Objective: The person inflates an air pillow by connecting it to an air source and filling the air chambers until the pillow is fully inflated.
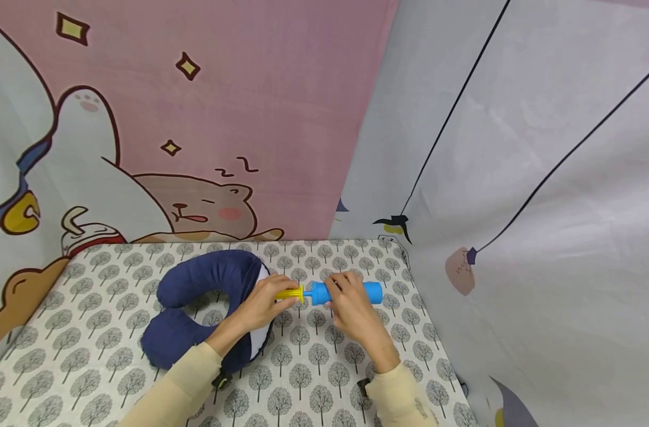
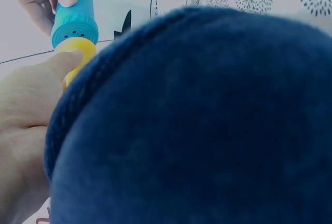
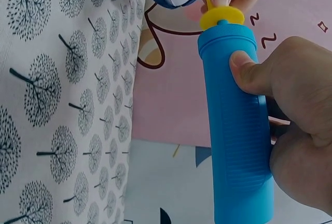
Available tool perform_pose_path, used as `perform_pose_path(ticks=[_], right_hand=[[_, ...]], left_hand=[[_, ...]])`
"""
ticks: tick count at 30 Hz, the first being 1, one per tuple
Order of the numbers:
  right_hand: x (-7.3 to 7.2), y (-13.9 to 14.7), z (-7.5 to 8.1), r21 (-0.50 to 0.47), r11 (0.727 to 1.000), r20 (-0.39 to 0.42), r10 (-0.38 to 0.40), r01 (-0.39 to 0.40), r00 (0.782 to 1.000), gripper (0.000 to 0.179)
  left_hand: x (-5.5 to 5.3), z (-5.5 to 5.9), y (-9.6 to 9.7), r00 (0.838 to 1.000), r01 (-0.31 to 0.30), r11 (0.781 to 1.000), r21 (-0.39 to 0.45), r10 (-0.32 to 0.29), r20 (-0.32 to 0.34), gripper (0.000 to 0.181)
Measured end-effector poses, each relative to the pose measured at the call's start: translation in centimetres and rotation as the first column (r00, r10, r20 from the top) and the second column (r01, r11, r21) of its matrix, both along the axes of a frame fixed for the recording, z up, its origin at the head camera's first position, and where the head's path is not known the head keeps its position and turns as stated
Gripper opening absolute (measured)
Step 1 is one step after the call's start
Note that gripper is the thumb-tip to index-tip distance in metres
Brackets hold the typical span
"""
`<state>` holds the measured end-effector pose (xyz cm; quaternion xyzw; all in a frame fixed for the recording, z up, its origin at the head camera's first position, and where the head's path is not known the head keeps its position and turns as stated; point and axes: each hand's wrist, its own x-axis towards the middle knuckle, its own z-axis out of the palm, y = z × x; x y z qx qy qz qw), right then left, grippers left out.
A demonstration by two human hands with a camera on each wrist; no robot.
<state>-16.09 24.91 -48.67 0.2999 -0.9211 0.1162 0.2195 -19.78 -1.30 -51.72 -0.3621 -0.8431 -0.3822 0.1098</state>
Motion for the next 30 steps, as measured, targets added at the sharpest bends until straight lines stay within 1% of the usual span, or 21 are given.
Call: perform_pose_path(ticks=[5,9,12,13,15,17,20,21,22,24,27,30], right_hand=[[-0.1,-0.8,-0.1,-0.005,1.0,-0.004,0.012,-0.012,1.0,0.049],[0.0,-1.3,0.0,-0.008,1.0,0.023,0.007,-0.007,1.0,0.049],[0.0,-1.6,0.1,-0.004,1.0,0.049,-0.003,0.003,0.999,0.048],[0.0,-1.6,0.1,-0.005,1.0,0.054,-0.005,0.005,0.999,0.048],[0.0,-1.6,0.2,-0.006,1.0,0.064,-0.009,0.009,0.998,0.048],[0.0,-1.6,0.3,-0.013,1.0,0.069,-0.006,0.007,0.998,0.049],[-0.1,-1.4,0.2,-0.02,1.0,0.075,-0.005,0.006,0.997,0.05],[-0.1,-1.3,0.2,-0.022,1.0,0.075,-0.002,0.004,0.997,0.051],[-0.1,-1.1,0.1,-0.024,1.0,0.078,-0.002,0.004,0.997,0.052],[-0.1,-0.9,0.1,-0.021,1.0,0.084,-0.006,0.008,0.996,0.055],[-0.1,-0.7,0.0,-0.023,1.0,0.1,-0.005,0.008,0.995,0.06],[-0.2,-0.8,0.1,-0.025,1.0,0.125,0.005,-0.001,0.992,0.062]], left_hand=[[-0.1,-0.4,-0.1,0.999,0.014,0.999,0.029,-0.013,-0.031,0.016],[-0.2,-0.6,-0.1,0.999,0.018,0.999,0.037,-0.016,-0.049,0.015],[-0.1,-0.3,-0.1,1.0,0.005,1.0,0.013,-0.004,-0.02,0.016],[-0.1,-0.2,-0.1,1.0,-0.002,1.0,0.006,0.002,-0.001,0.017],[-0.1,-0.2,-0.2,1.0,-0.003,1.0,0.006,0.002,0.019,0.018],[-0.4,-0.7,-0.4,1.0,0.004,1.0,0.029,-0.004,0.021,0.018],[-0.7,-0.9,-0.5,1.0,0.016,0.999,0.05,-0.018,0.022,0.018],[-0.7,-0.9,-0.5,1.0,0.013,0.999,0.043,-0.014,0.027,0.018],[-0.6,-0.9,-0.4,0.999,0.007,0.999,0.034,-0.008,0.033,0.018],[-0.2,-0.2,-0.3,0.998,-0.007,1.0,0.0,0.007,0.055,0.019],[0.0,0.1,-0.1,0.998,-0.027,0.999,-0.035,0.029,0.061,0.019],[0.1,0.3,0.0,0.998,-0.034,0.998,-0.048,0.037,0.058,0.018]])
